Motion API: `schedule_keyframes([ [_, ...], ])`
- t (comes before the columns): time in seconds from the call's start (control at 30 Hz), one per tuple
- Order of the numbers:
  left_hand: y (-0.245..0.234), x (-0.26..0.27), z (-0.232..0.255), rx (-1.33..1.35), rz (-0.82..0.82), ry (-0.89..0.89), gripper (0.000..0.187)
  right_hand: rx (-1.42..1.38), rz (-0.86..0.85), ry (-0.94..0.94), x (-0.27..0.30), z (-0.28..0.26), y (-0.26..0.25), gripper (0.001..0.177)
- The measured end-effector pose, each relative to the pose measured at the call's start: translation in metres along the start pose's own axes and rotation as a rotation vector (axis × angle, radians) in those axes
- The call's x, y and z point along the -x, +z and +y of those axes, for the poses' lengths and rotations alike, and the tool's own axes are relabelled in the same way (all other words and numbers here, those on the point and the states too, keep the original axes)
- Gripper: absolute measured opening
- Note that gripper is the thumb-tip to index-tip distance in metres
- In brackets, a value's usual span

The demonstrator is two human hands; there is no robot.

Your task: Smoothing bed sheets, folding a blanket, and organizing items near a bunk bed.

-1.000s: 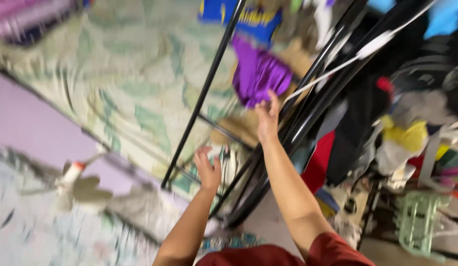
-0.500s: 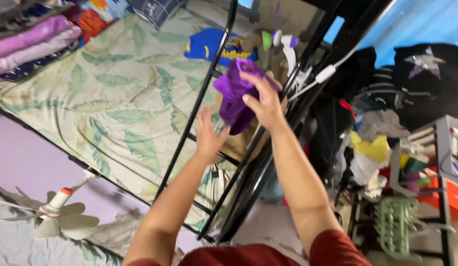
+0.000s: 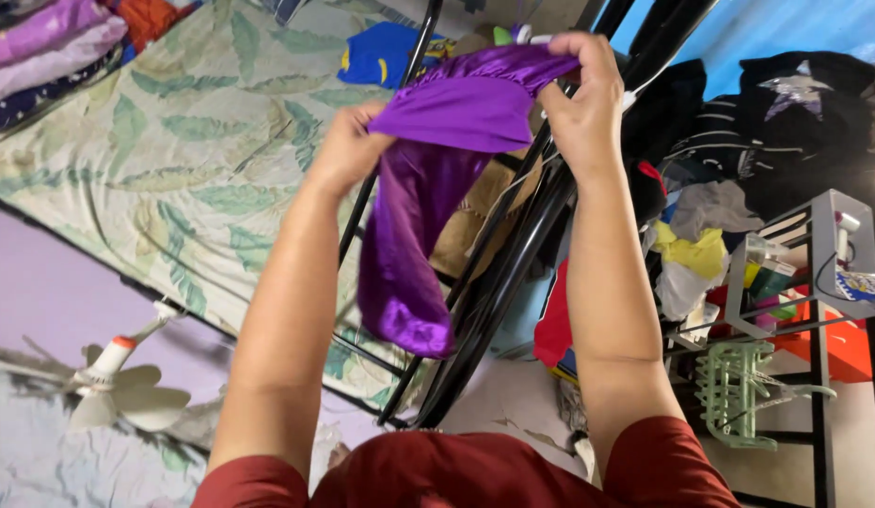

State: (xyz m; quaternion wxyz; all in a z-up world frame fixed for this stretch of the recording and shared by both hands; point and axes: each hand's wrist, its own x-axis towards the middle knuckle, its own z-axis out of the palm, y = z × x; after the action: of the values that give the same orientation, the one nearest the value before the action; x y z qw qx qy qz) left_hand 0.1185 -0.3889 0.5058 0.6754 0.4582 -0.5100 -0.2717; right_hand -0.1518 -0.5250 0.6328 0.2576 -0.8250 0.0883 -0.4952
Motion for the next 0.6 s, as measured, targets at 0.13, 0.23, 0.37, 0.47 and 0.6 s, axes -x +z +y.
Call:
schedule_keyframes([
  [0.13,-0.023,0.01,0.032,-0.136,0.0,-0.057,0.013,0.412,0.027,0.258,0.02,0.063,0.012,0.014],
  [0.23,-0.029,0.021,0.071,-0.089,-0.029,-0.169,0.021,0.353,0.021,-0.006,0.028,0.083,0.02,0.013],
  [0.37,-0.031,0.029,0.088,-0.265,0.106,-0.099,0.03,-0.576,-0.039,0.686,0.039,0.088,0.044,0.016],
  [0.47,-0.024,0.025,0.091,-0.145,0.163,-0.054,0.03,-0.565,-0.192,0.589,0.06,0.06,0.077,0.026],
  [0.6,-0.029,0.012,0.088,0.286,0.138,-0.167,0.026,-0.286,-0.808,0.973,0.127,0.071,0.141,0.062],
])
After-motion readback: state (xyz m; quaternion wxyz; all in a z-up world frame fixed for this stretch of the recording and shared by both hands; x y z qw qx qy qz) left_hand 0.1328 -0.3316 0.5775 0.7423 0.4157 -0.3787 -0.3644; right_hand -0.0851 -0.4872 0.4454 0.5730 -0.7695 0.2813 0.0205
